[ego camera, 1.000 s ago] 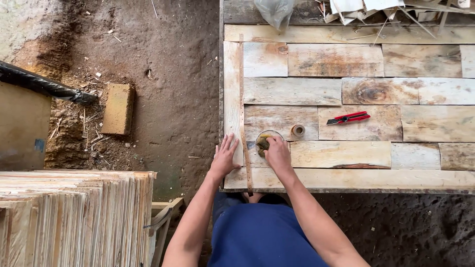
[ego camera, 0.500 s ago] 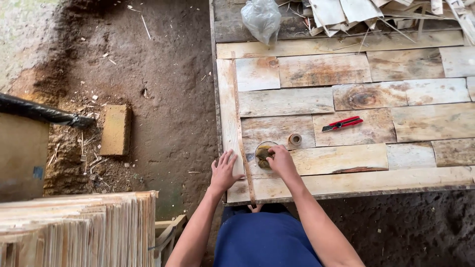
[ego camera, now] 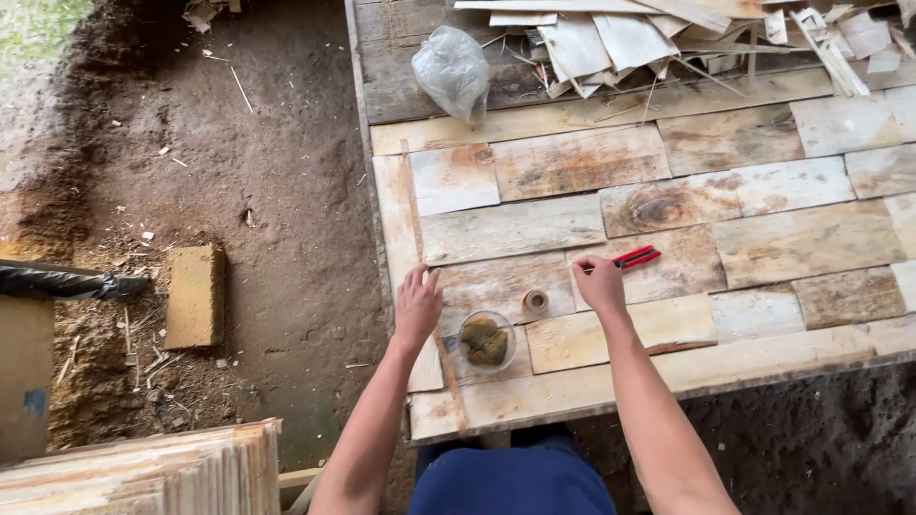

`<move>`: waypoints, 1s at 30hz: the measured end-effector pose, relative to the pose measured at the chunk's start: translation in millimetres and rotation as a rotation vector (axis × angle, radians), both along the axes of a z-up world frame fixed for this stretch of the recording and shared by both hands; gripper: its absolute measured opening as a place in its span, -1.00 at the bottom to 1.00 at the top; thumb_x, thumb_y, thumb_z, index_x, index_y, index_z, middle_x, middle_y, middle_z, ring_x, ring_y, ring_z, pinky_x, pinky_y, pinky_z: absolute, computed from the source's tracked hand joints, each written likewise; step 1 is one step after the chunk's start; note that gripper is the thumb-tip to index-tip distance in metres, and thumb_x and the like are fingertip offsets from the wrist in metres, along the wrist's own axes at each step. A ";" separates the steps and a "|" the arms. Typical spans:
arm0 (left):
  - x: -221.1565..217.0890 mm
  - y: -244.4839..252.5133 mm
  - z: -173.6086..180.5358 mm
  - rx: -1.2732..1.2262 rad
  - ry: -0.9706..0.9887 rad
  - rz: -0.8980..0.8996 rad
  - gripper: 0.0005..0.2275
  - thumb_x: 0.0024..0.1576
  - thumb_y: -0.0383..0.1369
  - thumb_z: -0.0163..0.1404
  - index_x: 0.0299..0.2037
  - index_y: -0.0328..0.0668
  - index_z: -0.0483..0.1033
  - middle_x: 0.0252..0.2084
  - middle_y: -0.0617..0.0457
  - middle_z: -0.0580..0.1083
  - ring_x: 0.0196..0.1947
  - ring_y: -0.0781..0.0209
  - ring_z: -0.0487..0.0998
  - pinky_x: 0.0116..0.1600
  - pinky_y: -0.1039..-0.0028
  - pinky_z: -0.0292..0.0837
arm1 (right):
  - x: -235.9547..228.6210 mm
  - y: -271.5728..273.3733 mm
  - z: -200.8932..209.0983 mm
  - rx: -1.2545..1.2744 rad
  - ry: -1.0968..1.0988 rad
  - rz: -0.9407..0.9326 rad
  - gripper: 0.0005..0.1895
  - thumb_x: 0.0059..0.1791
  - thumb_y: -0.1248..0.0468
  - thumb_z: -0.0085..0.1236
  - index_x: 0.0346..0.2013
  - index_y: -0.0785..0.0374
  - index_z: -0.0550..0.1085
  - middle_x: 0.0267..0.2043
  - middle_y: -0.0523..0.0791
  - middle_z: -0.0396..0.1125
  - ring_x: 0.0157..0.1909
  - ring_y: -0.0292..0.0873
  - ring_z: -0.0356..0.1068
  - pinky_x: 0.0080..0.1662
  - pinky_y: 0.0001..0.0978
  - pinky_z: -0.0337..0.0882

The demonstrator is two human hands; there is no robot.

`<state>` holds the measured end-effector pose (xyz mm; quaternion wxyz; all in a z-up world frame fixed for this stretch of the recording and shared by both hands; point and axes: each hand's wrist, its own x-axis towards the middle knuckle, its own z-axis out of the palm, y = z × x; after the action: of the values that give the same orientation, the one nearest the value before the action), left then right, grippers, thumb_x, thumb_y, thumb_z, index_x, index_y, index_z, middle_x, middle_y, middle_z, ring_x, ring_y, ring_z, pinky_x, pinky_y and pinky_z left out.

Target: The person repeatedly scoops a brown paste from a small container and rubs it onto the surface of a wooden plank using a small stick. The person works along the length of the plank, applying the substance in sections.

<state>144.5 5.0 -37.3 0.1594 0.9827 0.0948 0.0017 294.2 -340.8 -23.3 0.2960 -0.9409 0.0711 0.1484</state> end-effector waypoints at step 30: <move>94.8 -60.4 -26.8 0.097 0.144 0.053 -0.57 0.16 -0.20 0.11 0.25 0.25 0.36 0.39 0.02 0.20 0.43 -0.09 0.20 0.42 0.16 0.19 | 123.7 -60.4 -25.9 -0.012 0.190 0.020 -0.80 -0.10 0.16 0.24 -0.19 0.02 0.64 -0.19 -0.22 0.56 0.06 -0.01 0.50 0.08 -0.08 0.50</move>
<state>239.3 -55.4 -64.1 0.1041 0.9840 0.1318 -0.0601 417.9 -401.2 -49.2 0.2809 -0.9250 0.0904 0.2393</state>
